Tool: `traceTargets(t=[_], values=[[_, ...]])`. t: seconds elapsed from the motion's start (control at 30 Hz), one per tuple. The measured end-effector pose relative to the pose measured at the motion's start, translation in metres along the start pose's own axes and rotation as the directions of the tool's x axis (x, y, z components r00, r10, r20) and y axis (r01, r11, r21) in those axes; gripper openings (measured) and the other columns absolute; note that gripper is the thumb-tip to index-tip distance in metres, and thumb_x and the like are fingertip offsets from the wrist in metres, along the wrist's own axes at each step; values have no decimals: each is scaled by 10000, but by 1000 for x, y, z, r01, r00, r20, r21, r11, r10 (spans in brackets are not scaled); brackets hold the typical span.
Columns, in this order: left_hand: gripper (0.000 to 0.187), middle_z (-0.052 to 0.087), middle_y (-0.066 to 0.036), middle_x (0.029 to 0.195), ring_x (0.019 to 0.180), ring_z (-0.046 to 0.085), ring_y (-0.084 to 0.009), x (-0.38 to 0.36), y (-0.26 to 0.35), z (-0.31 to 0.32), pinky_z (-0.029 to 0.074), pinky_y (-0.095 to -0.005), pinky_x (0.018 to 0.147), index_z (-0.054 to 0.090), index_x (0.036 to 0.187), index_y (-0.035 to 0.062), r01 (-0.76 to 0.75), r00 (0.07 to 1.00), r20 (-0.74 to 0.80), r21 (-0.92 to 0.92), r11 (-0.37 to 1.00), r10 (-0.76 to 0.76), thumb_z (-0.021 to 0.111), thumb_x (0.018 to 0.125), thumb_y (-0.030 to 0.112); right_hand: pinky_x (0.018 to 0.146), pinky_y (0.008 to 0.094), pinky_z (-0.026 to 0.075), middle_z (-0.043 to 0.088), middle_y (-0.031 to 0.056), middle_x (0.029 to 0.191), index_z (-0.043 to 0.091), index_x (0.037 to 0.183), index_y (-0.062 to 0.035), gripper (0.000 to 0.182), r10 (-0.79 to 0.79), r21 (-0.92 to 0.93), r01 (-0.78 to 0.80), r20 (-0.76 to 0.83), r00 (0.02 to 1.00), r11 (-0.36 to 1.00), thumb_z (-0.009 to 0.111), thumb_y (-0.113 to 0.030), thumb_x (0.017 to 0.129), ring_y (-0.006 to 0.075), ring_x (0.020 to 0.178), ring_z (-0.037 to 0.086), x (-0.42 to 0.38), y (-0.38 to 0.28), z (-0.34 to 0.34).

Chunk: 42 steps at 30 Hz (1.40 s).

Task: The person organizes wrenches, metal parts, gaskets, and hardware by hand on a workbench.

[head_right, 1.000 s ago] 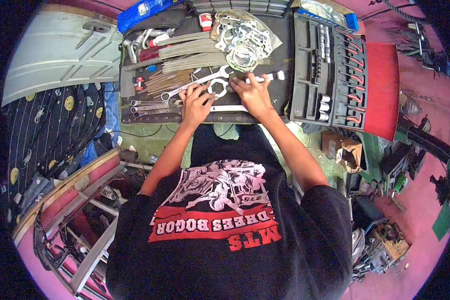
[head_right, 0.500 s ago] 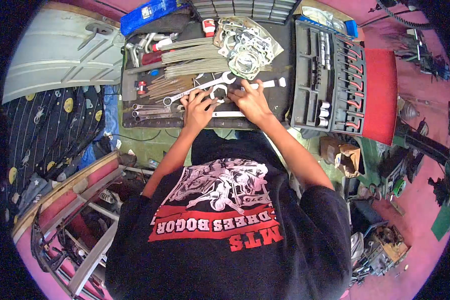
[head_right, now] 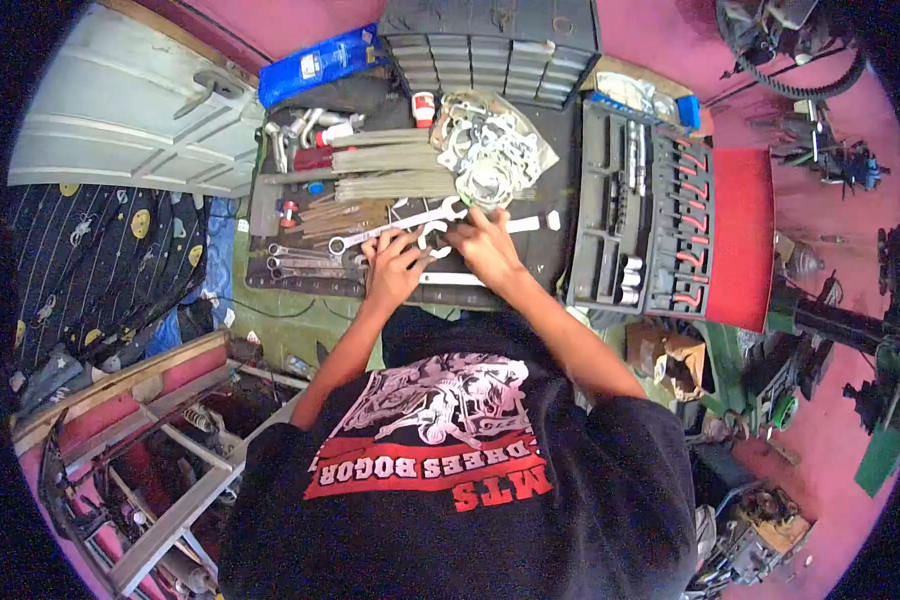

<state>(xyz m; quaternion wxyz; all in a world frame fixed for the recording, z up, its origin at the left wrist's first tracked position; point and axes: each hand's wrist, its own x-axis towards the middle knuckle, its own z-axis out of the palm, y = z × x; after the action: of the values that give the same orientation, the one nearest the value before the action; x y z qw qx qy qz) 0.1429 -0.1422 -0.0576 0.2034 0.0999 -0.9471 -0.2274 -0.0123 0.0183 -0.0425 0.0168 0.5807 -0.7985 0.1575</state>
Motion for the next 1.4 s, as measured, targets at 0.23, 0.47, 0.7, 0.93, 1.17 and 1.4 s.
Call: traceTargets(t=[0.23, 0.47, 0.7, 0.93, 1.17, 1.4], values=[[141, 710, 19, 1262, 1101, 579, -195, -2, -1, 0, 326, -468, 915, 791, 858, 130, -12, 1000, 23, -13, 1000, 12, 824, 751, 215, 917, 532, 378, 689, -70, 930, 762, 1037, -173, 238, -104, -21, 102, -100, 990, 995, 625, -213, 847, 181, 1116, 534, 4, -4, 20], [154, 709, 29, 1262, 1093, 576, -193, -2, 1, -3, 321, -465, 914, 796, 886, 154, 2, 999, 41, 20, 1000, -3, 826, 753, 224, 924, 519, 354, 678, -55, 919, 763, 1050, -167, 253, -124, -42, 125, 36, 992, 991, 652, -163, 823, 203, 1074, 532, 4, 4, 1], [160, 712, 37, 1255, 1051, 587, -185, 1, 2, -3, 318, -453, 904, 801, 875, 156, -28, 1000, 7, -4, 1000, 28, 842, 744, 237, 918, 484, 378, 710, -65, 952, 780, 1051, -188, 329, 38, -10, -39, -88, 995, 999, 709, -108, 740, 219, 1010, 549, -38, 38, -26], [164, 715, 21, 1215, 1084, 583, -196, 1, 2, -3, 323, -456, 905, 797, 883, 155, -24, 1000, 8, -20, 1000, 24, 838, 740, 225, 923, 511, 382, 654, -16, 884, 758, 1034, -128, 279, 55, -27, -59, -123, 991, 998, 670, -101, 771, 234, 993, 555, -24, 17, -7], [145, 715, 23, 1200, 1119, 580, -208, -2, -3, 4, 308, -473, 922, 791, 823, 165, -11, 1000, 10, -2, 1000, 12, 848, 732, 261, 995, 479, 394, 696, -18, 915, 738, 920, -120, 158, -132, -88, 130, -19, 991, 988, 615, -179, 841, 216, 1150, 534, 12, -10, 18], [159, 720, 28, 1209, 1101, 584, -211, 1, 1, -1, 312, -463, 924, 798, 878, 166, -7, 1000, 27, 4, 1000, 7, 847, 744, 234, 975, 498, 357, 709, -47, 962, 784, 1018, -182, 352, 124, 21, -123, -46, 991, 992, 747, -118, 674, 229, 1073, 541, -21, 25, -21]])
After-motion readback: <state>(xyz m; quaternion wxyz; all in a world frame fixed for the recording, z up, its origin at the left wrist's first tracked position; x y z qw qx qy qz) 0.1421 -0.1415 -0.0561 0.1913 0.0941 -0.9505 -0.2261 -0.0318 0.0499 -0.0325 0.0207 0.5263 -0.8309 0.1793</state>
